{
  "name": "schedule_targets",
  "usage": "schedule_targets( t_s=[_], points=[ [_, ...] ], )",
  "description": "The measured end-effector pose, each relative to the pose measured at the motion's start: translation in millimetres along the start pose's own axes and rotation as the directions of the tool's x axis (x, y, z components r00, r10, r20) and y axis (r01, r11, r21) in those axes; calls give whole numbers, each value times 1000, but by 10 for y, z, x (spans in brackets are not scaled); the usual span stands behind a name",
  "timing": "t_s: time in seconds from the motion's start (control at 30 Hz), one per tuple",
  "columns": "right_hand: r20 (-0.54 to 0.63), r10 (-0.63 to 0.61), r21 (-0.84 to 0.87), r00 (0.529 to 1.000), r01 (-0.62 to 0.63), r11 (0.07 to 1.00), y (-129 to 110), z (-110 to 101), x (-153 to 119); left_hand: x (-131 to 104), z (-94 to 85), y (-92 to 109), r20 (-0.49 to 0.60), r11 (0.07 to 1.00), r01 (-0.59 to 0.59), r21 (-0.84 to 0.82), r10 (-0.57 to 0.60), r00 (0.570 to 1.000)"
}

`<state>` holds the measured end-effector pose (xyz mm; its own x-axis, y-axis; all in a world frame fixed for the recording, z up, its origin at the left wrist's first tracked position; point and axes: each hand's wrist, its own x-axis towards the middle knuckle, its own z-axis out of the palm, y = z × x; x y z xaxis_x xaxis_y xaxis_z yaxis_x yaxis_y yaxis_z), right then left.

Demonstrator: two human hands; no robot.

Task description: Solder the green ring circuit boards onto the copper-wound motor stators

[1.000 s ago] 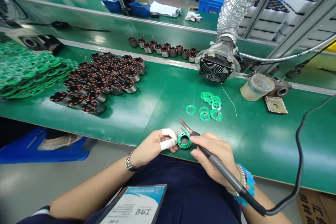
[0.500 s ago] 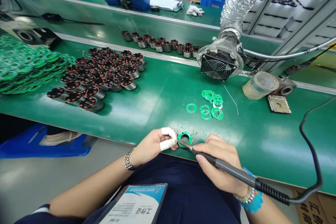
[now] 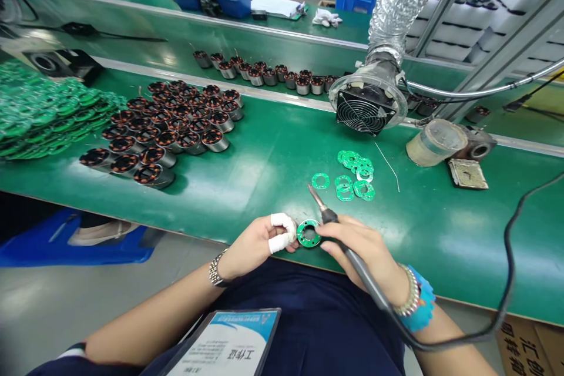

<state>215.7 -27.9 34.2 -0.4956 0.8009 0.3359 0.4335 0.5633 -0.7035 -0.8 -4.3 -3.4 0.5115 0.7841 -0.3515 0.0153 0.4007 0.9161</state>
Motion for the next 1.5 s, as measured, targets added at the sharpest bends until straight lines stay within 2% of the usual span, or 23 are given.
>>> schedule_targets(
  t_s=[0.1,0.17,0.3,0.4,0.53,0.7,0.9,1.13,1.3,1.43,1.5],
  points=[
    [160,5,0,987,-5,1000,110,79,86,-10,-1,1,9,1000,-15,-10,15,1000],
    [177,36,18,984,-40,999,147,132,105,-38,-8,-11,-12,999,-21,-34,21,1000],
    [18,139,-7,990,-139,990,142,268,18,-124,-7,-56,-93,994,-1,-106,-9,996],
    [-101,174,-45,980,-179,983,108,387,-74,-160,35,-63,-88,996,29,-86,-37,995],
    [-174,172,-64,970,-186,981,73,473,-114,-138,124,-17,-78,997,-3,-77,-3,997],
    [-216,67,-15,974,-72,997,-4,422,-17,-90,172,33,-52,997,-42,-58,39,998],
    [-168,16,-34,986,-22,999,-91,400,99,-77,141,26,-74,992,-110,59,114,991],
    [-162,9,-49,987,-17,999,-91,469,74,-114,74,-25,-41,999,-25,-44,23,999],
    [-235,26,-29,972,-34,999,-137,281,-14,-104,69,-40,-76,999,15,-34,-18,997],
    [-157,-41,4,987,42,999,-174,69,-141,-98,65,-38,-71,999,31,-29,-33,997],
    [-133,-39,20,990,42,999,-194,9,-190,-98,61,-40,-74,999,38,-28,-40,996]
  ],
)
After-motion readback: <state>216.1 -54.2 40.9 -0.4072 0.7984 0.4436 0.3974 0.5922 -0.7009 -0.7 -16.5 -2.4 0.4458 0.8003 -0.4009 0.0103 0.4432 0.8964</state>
